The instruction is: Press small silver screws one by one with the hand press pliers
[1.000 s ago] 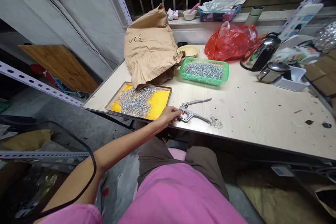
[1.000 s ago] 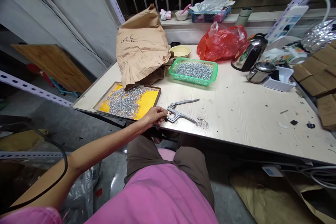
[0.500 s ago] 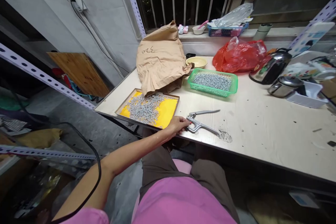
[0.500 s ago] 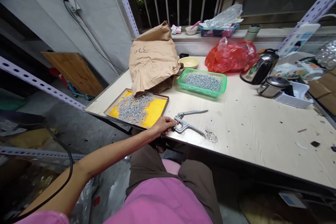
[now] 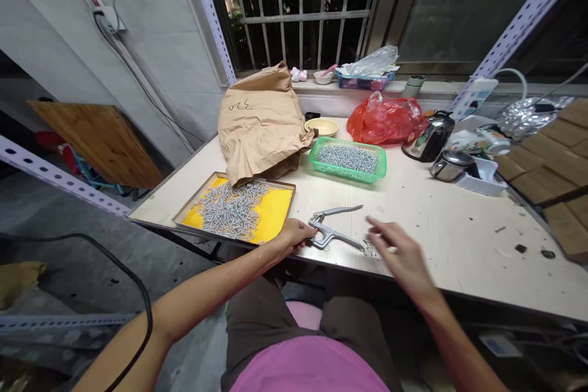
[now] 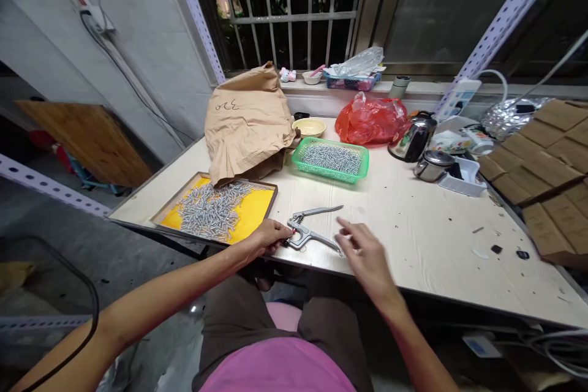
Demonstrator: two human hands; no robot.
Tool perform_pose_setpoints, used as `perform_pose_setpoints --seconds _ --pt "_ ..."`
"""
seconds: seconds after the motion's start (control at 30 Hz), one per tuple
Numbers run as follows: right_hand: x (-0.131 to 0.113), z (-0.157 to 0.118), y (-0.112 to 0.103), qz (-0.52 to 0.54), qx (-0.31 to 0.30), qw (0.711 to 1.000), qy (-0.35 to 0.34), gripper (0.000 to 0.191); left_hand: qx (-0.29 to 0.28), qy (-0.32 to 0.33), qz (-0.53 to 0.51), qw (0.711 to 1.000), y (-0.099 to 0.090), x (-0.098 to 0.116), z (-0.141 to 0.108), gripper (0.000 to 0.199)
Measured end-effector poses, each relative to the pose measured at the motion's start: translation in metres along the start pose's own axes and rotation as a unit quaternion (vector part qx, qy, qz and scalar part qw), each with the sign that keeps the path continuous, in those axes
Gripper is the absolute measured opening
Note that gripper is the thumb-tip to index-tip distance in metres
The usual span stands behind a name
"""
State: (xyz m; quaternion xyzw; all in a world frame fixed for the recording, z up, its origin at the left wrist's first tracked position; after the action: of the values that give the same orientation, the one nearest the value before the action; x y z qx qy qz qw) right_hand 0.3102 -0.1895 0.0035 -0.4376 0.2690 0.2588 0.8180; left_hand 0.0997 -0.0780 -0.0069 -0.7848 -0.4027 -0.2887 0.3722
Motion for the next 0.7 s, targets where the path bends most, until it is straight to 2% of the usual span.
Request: perform_pose_setpoints --seconds 0.07,0.13,0.23,0.47,0.57,0.7 --pt "-0.001 0.004 0.02 -0.037 -0.04 0.998 -0.032 0.031 0.001 0.0 0.005 1.0 0.0 0.001 0.0 0.038" --pt "-0.003 0.008 0.039 -0.117 -0.085 0.988 -0.061 0.032 0.004 0.004 0.009 1.0 -0.001 0.001 0.002 0.038" --pt "-0.004 0.015 0.055 -0.22 -0.131 0.964 -0.07 0.03 0.013 0.024 0.04 0.999 -0.002 0.002 0.003 0.035" --pt "-0.002 0.018 0.059 -0.262 -0.166 0.948 -0.072 0.024 0.009 0.029 0.103 0.994 -0.007 0.01 0.002 0.022" --pt "0.001 0.02 0.061 -0.257 -0.167 0.948 -0.088 0.026 -0.008 0.035 0.114 0.993 -0.007 0.012 0.005 0.024" --pt "0.0 0.023 0.06 -0.247 -0.172 0.948 -0.108 0.028 -0.04 0.008 0.129 0.991 -0.007 0.014 0.01 0.029"
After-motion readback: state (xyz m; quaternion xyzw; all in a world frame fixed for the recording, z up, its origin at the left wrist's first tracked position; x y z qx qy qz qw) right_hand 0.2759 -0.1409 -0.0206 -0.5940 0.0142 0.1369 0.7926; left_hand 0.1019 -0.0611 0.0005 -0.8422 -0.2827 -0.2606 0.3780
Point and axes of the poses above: each hand's wrist, its own z-axis towards the middle knuckle, its own y-axis out of the palm, x = y × z, the point moved 1 cm from there along z, towards the middle knuckle, and after that the axes turned 7 degrees about x, right-handed, at the moved point
